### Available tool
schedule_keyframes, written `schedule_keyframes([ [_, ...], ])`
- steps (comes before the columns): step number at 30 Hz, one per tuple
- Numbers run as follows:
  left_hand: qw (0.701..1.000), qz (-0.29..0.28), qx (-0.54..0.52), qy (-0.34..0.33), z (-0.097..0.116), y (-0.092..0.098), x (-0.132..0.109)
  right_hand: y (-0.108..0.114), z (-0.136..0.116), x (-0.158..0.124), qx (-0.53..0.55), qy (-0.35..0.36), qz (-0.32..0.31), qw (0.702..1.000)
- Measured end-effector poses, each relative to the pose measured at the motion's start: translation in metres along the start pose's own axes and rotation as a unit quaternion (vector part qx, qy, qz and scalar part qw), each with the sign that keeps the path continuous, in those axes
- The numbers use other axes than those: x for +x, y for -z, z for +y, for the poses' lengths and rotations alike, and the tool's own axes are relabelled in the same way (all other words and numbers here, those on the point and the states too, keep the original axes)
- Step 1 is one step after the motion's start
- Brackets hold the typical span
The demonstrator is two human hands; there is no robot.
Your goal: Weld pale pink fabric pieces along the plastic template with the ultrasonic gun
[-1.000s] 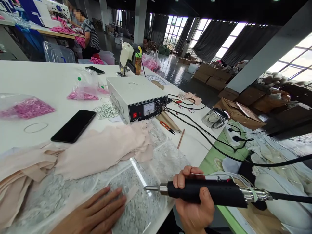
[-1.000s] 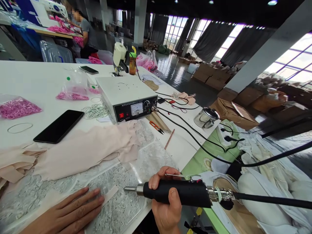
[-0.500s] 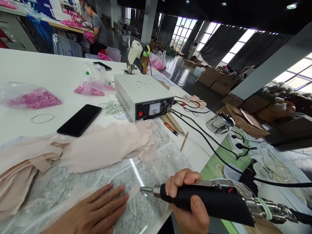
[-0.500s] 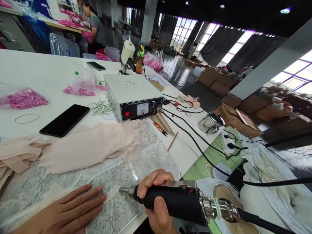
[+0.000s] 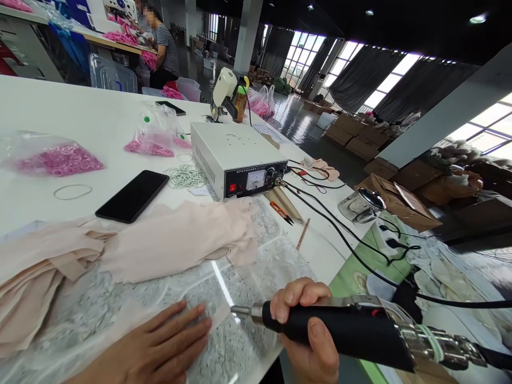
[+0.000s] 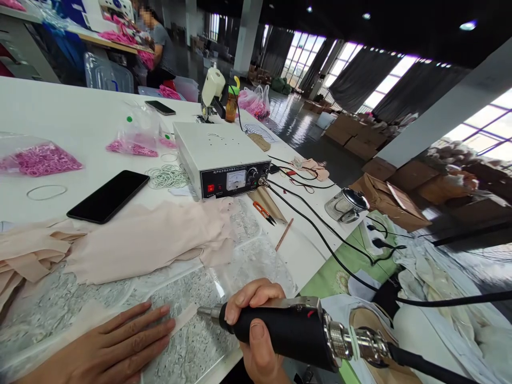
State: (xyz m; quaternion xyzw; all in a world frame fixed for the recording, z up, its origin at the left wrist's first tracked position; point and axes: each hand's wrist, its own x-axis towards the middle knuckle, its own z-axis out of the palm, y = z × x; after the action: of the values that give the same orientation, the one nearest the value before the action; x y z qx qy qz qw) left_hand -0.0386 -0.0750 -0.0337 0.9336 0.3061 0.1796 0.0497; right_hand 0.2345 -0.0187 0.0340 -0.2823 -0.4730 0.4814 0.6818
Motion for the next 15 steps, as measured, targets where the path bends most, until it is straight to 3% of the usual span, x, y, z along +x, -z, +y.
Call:
schedule_keyframes([
  [15, 0.999, 0.016, -0.035, 0.018, 0.0030, 0.0056, 0.0034, -0.0083, 0.0056, 0.0056, -0.002, 0.010, -0.012, 1.000],
])
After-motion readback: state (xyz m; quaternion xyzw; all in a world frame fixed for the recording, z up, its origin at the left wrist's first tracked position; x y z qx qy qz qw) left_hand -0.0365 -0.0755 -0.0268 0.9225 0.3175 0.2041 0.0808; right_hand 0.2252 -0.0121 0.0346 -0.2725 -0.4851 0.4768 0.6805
